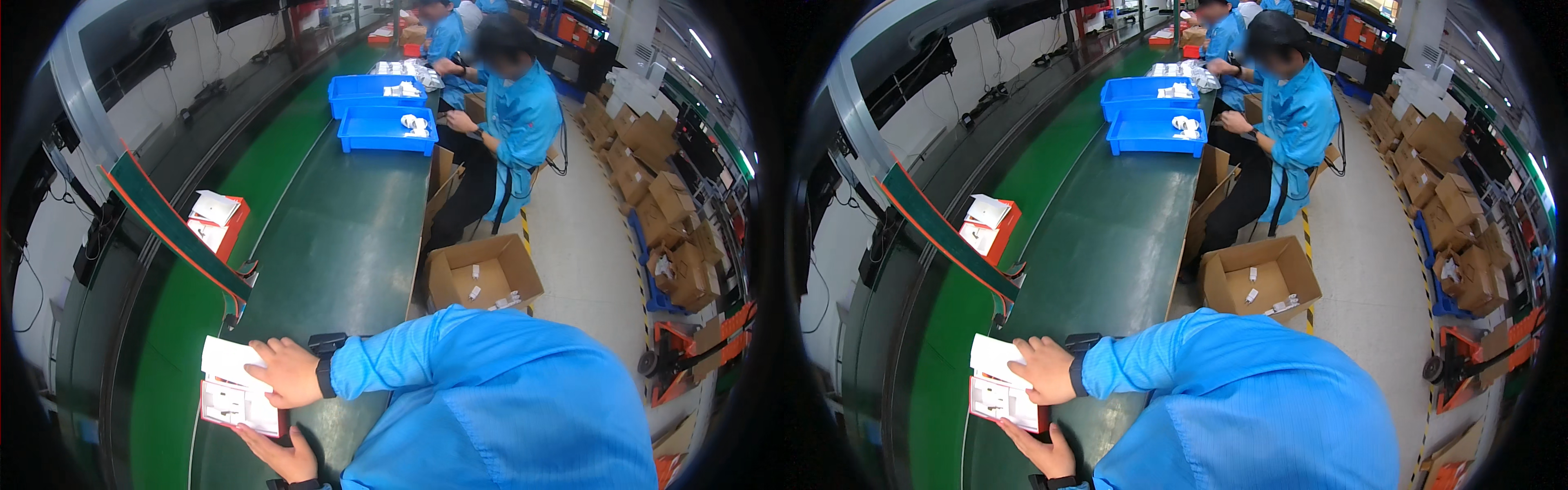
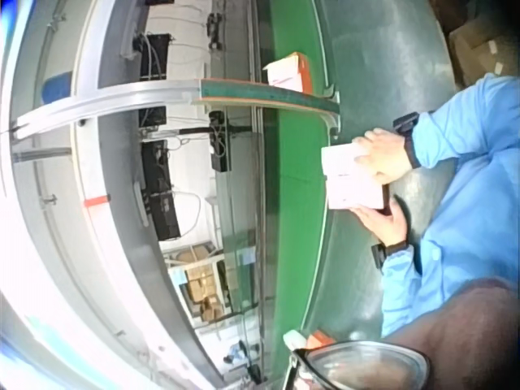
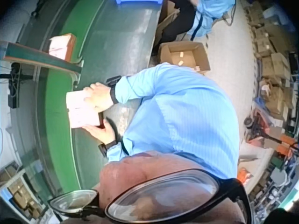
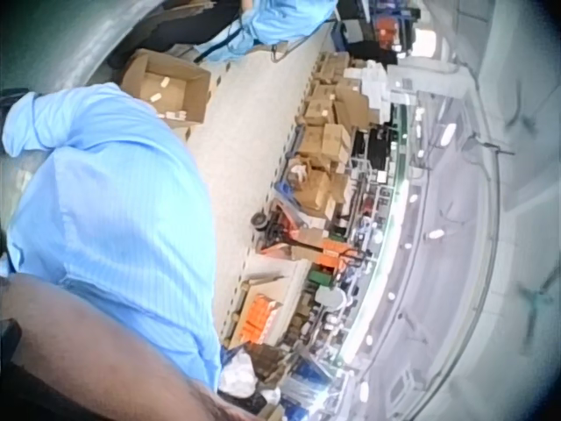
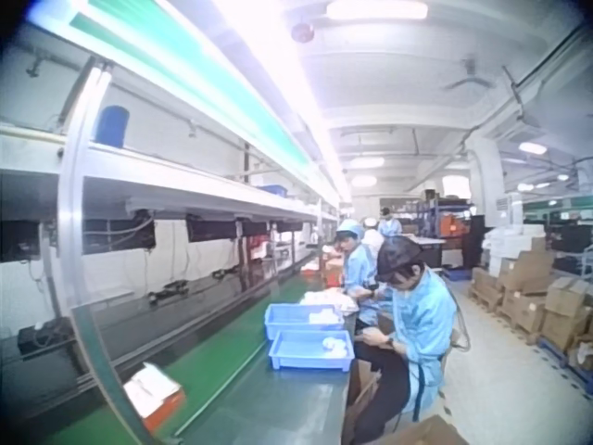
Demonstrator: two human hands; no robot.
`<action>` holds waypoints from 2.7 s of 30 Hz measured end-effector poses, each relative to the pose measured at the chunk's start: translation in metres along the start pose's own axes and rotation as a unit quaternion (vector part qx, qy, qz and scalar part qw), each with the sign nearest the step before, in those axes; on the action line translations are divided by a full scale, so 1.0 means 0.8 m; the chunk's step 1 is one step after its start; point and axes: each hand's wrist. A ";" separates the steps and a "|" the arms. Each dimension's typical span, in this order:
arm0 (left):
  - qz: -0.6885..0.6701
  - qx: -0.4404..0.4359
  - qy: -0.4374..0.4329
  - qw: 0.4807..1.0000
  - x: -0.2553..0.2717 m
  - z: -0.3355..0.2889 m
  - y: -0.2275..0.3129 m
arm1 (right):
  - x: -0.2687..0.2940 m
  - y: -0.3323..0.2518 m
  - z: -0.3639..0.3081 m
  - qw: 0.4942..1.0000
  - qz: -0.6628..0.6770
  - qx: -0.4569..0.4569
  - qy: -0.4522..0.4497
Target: Placing phone components and internal protective sheets into retail boxes on an assembly line.
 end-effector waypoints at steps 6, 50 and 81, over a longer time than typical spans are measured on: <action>-0.001 -0.005 -0.018 1.000 0.004 0.006 0.021 | 0.017 0.025 0.009 0.998 -0.030 -0.031 0.050; 0.003 -0.036 -0.018 0.999 0.015 0.010 0.016 | 0.017 0.024 0.036 0.998 -0.015 -0.028 0.058; -0.090 0.015 0.014 0.996 0.029 -0.003 0.017 | 0.023 0.010 0.036 0.981 0.137 -0.080 -0.112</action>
Point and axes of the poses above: each hand's wrist, its own z-axis towards the middle knuckle, its own x-axis out of the back of the hand, y = z × x, and after that the axes turned 11 degrees about -x, right-handed
